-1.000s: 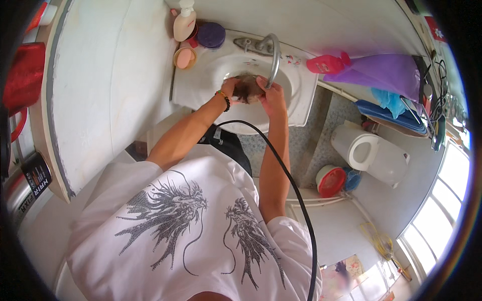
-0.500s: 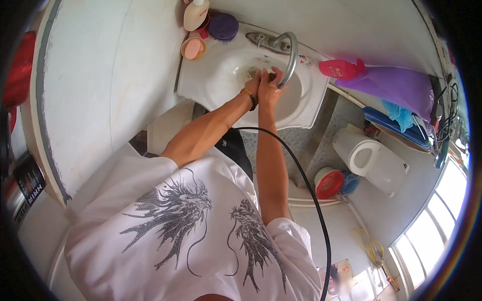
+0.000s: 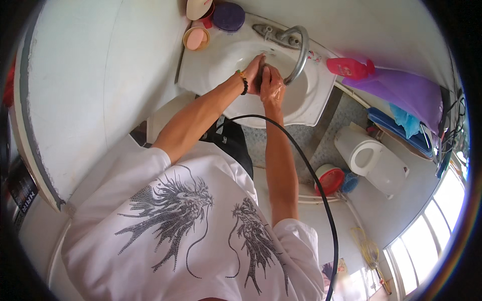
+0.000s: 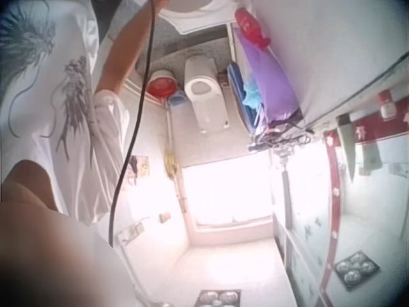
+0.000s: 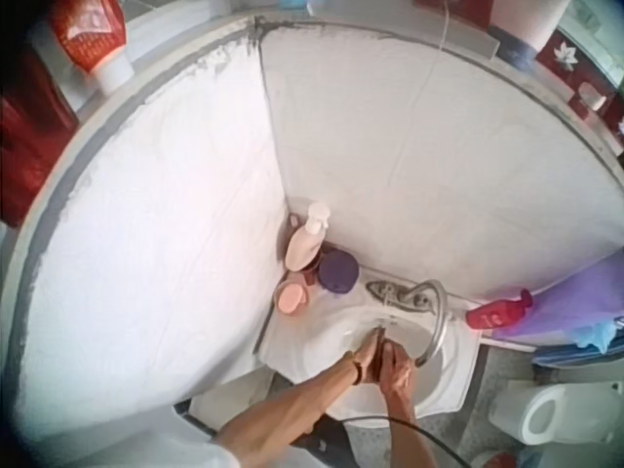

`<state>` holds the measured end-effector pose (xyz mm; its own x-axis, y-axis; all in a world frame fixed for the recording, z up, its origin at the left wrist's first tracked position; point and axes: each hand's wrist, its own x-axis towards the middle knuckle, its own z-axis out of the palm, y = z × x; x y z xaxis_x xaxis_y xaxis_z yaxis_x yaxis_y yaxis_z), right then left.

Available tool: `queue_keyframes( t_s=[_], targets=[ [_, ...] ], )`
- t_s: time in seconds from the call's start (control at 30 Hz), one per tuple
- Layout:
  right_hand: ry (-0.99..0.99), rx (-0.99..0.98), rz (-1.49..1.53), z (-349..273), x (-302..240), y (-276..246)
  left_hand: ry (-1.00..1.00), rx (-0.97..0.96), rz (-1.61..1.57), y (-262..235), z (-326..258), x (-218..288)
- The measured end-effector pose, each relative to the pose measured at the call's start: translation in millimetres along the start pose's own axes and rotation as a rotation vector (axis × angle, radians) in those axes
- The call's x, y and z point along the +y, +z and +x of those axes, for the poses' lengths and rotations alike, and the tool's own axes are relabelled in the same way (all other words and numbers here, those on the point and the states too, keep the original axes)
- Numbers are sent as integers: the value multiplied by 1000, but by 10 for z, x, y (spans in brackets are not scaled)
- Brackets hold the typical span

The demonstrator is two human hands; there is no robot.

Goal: Clean various surfaces including a sink, a white cabinet, and wooden furniture using a cloth.

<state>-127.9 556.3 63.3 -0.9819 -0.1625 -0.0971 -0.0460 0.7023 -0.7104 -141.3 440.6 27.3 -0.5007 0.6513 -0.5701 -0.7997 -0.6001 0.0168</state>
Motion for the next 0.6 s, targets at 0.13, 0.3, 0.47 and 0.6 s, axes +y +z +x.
queue_keyframes(
  t_s=[0.13, 0.3, 0.47, 0.6],
  targets=[
    [91, 187, 32, 80, 49, 59, 192, 309, 482, 174, 243, -107],
    [17, 369, 556, 244, 588, 367, 418, 584, 1277, 82, 452, -204],
    [117, 428, 643, 295, 541, 322, 442, 556, 1303, 200, 332, -156],
    [335, 471, 707, 575, 257, 328, 644, 719, 1648, 12, 478, -123]
  ],
)
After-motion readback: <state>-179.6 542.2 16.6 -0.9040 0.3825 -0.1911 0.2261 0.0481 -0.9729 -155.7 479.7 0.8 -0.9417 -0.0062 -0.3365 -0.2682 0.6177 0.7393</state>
